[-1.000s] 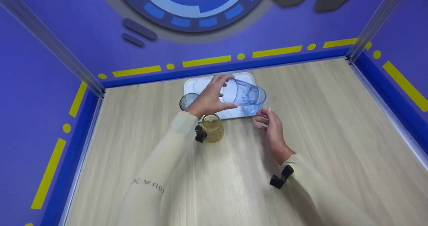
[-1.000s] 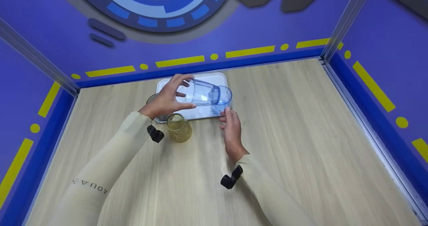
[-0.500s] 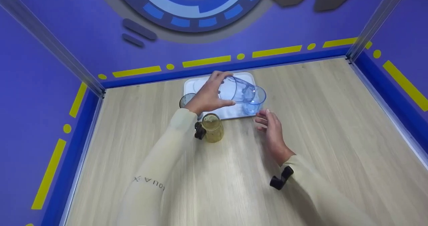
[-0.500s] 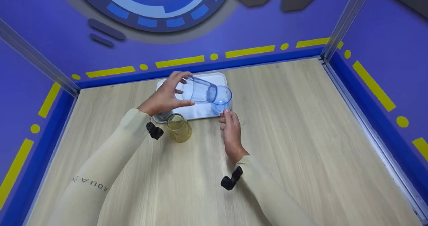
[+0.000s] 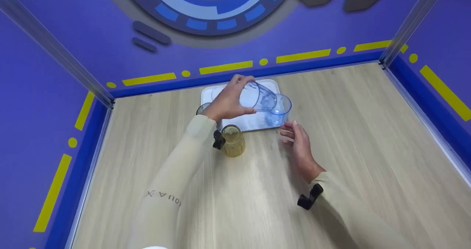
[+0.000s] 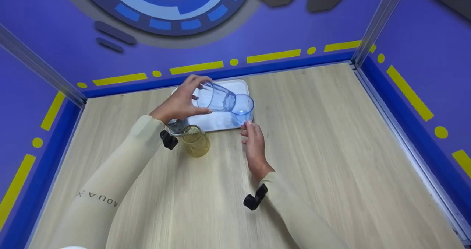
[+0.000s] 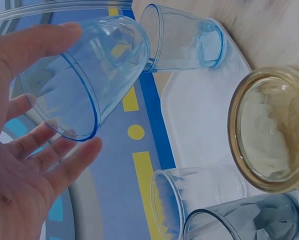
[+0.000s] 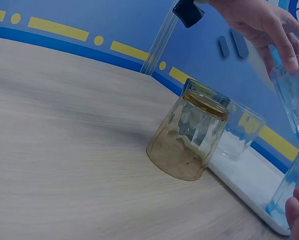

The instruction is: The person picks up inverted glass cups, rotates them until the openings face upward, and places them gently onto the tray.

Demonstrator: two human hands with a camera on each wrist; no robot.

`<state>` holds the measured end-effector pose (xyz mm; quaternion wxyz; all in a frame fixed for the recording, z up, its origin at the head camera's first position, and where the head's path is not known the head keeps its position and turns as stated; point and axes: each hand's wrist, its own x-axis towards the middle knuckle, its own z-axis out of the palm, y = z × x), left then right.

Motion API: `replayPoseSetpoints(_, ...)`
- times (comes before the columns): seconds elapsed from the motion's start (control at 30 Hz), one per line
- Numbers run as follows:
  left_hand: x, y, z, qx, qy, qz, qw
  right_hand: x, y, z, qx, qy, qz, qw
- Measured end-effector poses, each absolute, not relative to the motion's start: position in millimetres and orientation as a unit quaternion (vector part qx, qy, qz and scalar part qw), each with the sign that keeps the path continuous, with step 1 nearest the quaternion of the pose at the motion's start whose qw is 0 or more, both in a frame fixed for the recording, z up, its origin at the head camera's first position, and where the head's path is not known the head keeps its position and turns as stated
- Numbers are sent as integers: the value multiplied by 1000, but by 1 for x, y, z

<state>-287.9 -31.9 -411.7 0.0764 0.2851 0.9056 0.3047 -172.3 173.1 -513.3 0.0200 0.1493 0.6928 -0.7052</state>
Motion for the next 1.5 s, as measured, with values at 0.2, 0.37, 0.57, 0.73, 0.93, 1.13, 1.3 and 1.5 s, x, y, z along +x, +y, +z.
replayPoseSetpoints(0.2,-290,-33,-413,283,909,296,79,-173,174,-514,152,691,-707,22)
replayPoseSetpoints(0.37,-293,-32,-412,276,912,293,77,-172,175,-517,148,695,-703,17)
replayPoseSetpoints(0.57,-295,-33,-412,273,916,285,77,-168,175,-519,120,706,-699,-7)
replayPoseSetpoints(0.73,-297,-32,-413,270,920,275,75,-168,173,-519,107,700,-705,-19)
replayPoseSetpoints(0.93,-302,-31,-413,259,927,261,79,-167,174,-518,117,694,-710,-10)
replayPoseSetpoints(1.13,-307,-32,-416,248,933,248,82,-167,175,-518,117,699,-705,-7)
replayPoseSetpoints(1.3,-311,-29,-419,238,937,241,89,-166,174,-517,115,698,-707,-12)
replayPoseSetpoints(1.5,-315,-26,-420,238,940,224,95,-165,174,-519,114,700,-704,-22)
